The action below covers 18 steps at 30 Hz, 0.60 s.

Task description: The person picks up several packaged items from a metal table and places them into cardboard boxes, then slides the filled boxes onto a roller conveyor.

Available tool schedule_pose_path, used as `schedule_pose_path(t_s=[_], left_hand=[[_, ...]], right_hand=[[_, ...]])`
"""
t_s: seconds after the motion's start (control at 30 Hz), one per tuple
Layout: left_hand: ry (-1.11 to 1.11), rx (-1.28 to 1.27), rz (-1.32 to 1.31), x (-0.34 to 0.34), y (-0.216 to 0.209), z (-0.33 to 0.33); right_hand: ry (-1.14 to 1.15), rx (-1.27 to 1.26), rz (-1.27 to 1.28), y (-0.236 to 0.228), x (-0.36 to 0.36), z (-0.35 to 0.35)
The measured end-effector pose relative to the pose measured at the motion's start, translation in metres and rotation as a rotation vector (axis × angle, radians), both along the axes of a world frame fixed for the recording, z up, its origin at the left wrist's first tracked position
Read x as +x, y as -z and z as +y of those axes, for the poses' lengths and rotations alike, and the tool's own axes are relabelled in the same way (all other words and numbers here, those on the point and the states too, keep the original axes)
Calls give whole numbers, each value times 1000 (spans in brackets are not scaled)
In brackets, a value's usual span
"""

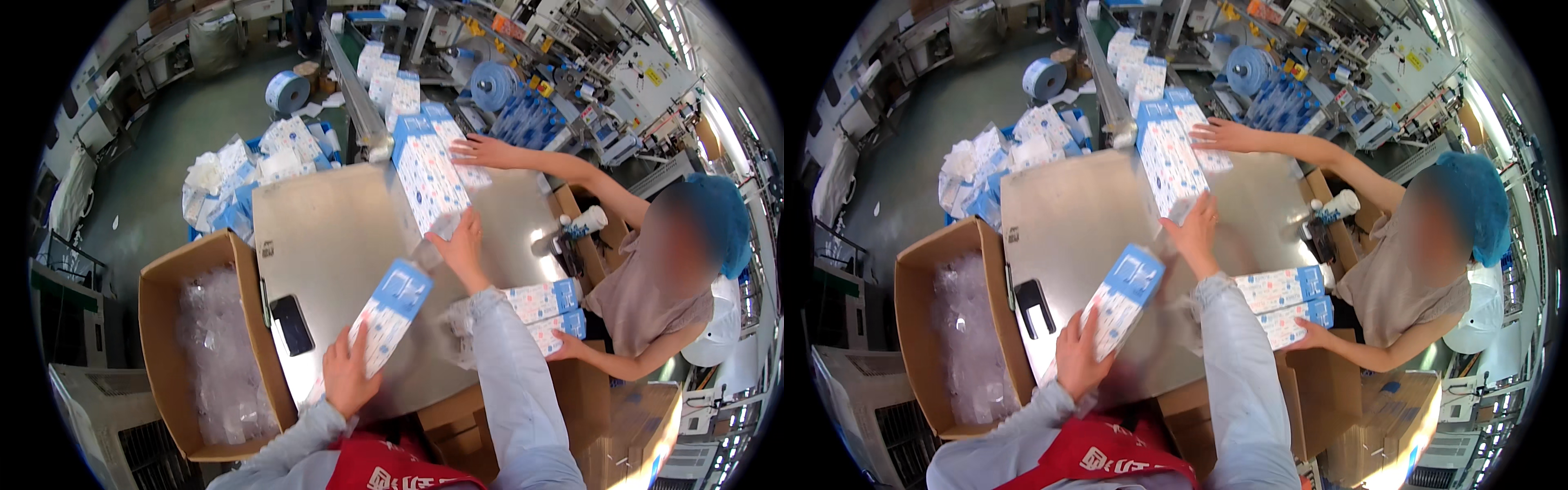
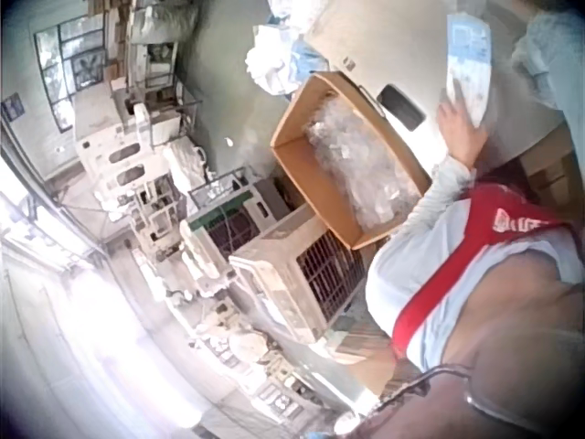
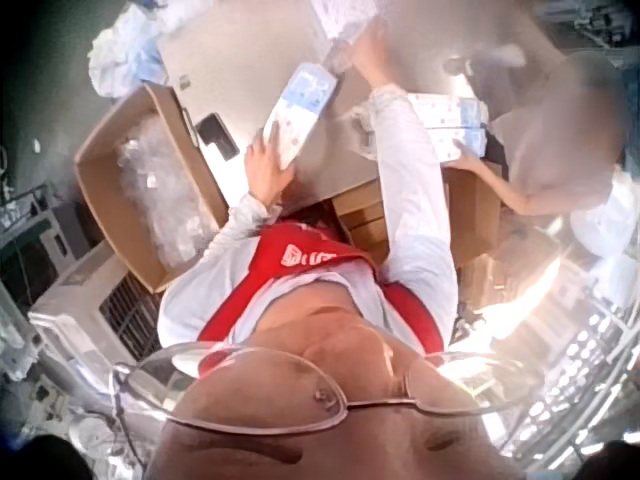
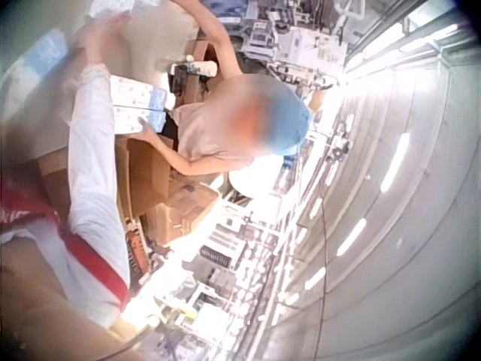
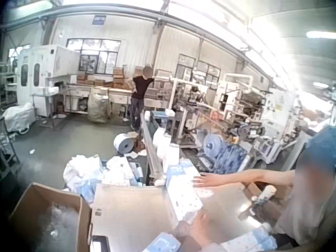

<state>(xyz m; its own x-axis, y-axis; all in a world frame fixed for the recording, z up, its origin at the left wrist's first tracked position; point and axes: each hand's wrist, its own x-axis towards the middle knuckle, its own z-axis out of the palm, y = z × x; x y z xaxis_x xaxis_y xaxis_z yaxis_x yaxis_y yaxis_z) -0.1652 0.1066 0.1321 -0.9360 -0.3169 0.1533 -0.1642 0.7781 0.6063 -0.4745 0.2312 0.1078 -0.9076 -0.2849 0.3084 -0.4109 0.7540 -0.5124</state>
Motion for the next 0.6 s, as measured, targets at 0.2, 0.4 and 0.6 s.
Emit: schedule_pose_path(t_s=[0.2, 0.4, 0.6], left_hand=[[-184, -32, 63, -8, 6, -28], [-148, 90, 106, -34, 29, -76], [231, -15, 64, -22, 19, -59]], right_hand=[[73, -201, -775, 28, 0, 3], [-763, 245, -482, 28, 264, 43], [-797, 685, 128, -84, 275, 64]])
